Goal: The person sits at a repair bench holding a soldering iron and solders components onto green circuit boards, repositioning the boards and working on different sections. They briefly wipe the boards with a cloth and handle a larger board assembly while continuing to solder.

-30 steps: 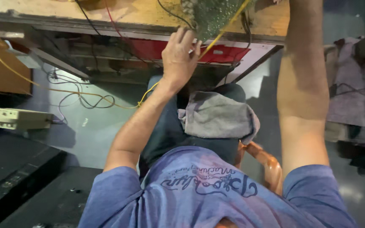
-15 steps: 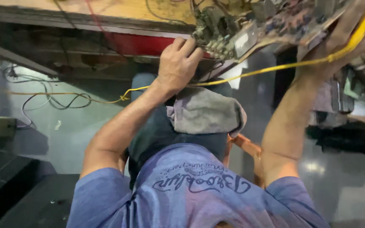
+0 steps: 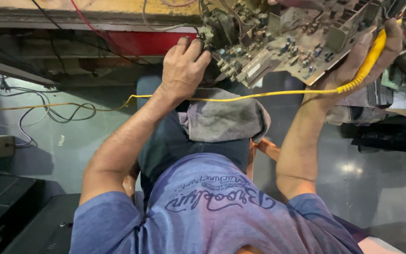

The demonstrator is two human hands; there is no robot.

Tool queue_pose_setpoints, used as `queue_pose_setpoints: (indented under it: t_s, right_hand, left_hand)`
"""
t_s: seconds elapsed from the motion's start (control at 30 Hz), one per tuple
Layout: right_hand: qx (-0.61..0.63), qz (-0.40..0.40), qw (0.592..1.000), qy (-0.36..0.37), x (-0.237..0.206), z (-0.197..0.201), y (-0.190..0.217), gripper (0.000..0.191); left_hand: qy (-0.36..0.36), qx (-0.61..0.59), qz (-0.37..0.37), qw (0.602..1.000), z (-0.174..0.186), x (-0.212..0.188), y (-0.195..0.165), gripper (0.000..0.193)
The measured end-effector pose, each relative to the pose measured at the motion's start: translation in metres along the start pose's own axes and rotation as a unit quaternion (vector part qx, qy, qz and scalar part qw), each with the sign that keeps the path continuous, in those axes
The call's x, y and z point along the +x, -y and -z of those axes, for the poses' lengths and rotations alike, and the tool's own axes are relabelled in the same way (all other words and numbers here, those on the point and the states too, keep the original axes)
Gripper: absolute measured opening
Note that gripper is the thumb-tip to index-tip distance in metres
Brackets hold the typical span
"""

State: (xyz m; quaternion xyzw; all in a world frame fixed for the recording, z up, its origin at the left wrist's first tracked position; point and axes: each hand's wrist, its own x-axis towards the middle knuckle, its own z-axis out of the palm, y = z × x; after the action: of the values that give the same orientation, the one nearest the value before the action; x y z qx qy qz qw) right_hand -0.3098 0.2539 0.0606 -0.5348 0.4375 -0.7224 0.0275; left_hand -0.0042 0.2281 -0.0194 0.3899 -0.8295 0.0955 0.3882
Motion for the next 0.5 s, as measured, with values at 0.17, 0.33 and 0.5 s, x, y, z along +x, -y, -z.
queue_pose_setpoints:
  t_s: [0.17,0.33,0.5]
  right_hand:
    - [-0.085,0.022,0.996,-0.009,0.001,0.006,-0.004,0.043]
    - [-0.159,0.088,0.983,0.005,0.022,0.01,-0.022,0.042]
    - [-0.197,0.085,0.977,-0.003,0.049,-0.012,-0.024,0.045]
  left_hand:
    - [0.002,-0.003,0.007,1.0,-0.004,-0.002,0.0,0.018]
    - [-0.005,-0.049,0.032,0.998,0.0,0.0,0.0,0.019]
    - [-0.064,-0.101,0.084,0.989,0.006,0.013,-0.002,0.014]
